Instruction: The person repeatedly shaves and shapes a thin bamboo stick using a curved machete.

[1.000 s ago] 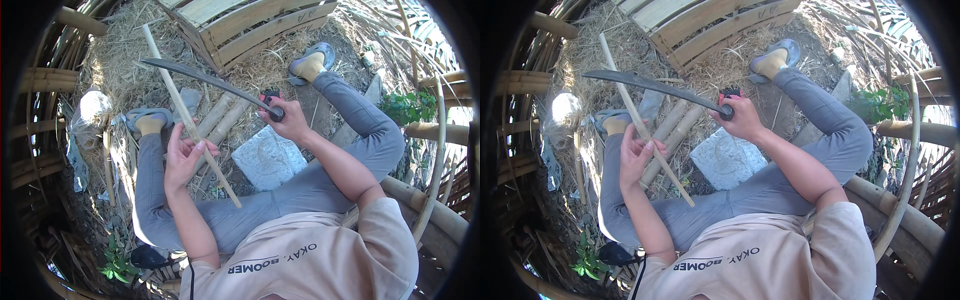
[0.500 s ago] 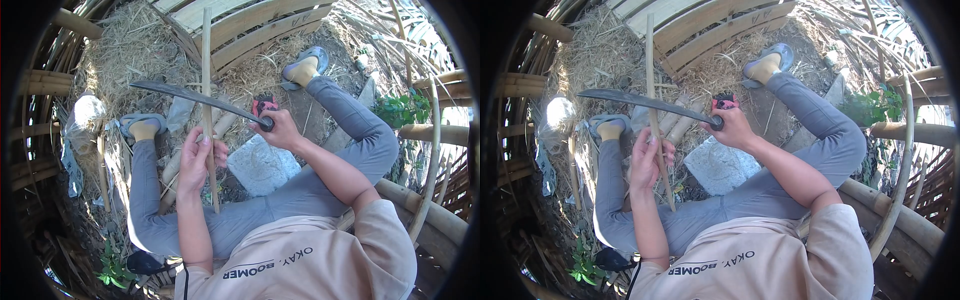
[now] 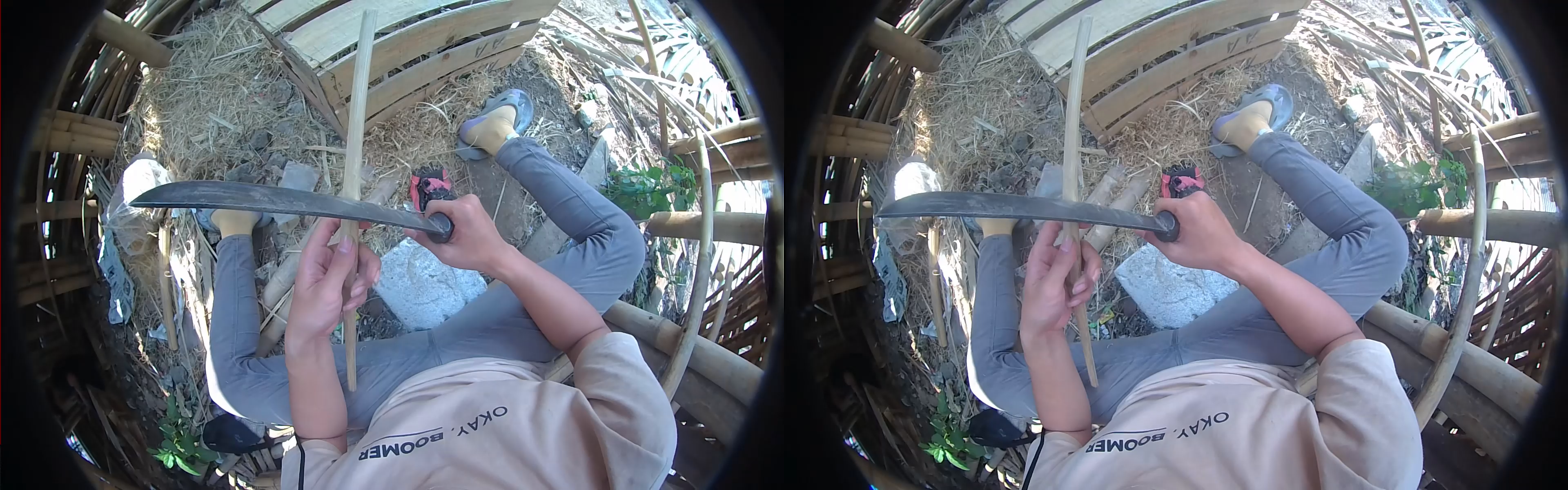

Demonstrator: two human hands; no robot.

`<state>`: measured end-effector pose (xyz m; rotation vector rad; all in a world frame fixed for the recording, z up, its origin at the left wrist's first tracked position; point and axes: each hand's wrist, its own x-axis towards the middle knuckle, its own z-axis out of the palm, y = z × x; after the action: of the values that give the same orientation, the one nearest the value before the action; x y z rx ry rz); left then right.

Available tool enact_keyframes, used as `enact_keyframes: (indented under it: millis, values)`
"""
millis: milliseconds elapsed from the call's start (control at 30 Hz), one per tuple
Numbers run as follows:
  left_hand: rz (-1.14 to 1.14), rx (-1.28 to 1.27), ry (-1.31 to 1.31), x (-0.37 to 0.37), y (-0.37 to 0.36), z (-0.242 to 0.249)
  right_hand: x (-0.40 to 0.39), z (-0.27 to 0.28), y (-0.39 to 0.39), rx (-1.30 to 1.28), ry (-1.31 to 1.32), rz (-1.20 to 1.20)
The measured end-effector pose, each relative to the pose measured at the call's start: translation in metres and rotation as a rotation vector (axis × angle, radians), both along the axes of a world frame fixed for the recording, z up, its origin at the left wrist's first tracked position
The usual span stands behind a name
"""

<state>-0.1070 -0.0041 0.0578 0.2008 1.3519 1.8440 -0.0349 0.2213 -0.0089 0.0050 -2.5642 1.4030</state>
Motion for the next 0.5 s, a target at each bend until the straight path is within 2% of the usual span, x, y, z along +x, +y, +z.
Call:
enact_keyframes:
  millis: [100,133,233,267,367,500]
  values:
    - [0.053,-0.090,0.169,0.018,0.012,-0.017,0.004,0.001,0.001,0.059,-0.010,0.024]
    - [-0.006,-0.098,0.012,0.017,0.007,-0.016,0.004,0.001,0.002,0.085,-0.019,0.033]
    - [0.140,-0.057,-0.174,0.032,0.009,-0.034,0.005,-0.004,0.001,0.180,-0.125,0.066]
    - [0.208,-0.158,-0.116,0.036,0.015,-0.039,0.006,-0.009,0.001,0.211,-0.122,0.062]
    - [0.248,-0.241,-0.109,0.033,0.016,-0.057,0.002,-0.020,0.002,0.287,-0.139,0.067]
    - [0.282,-0.235,-0.144,0.024,0.016,-0.069,-0.002,-0.027,0.002,0.304,-0.259,0.061]
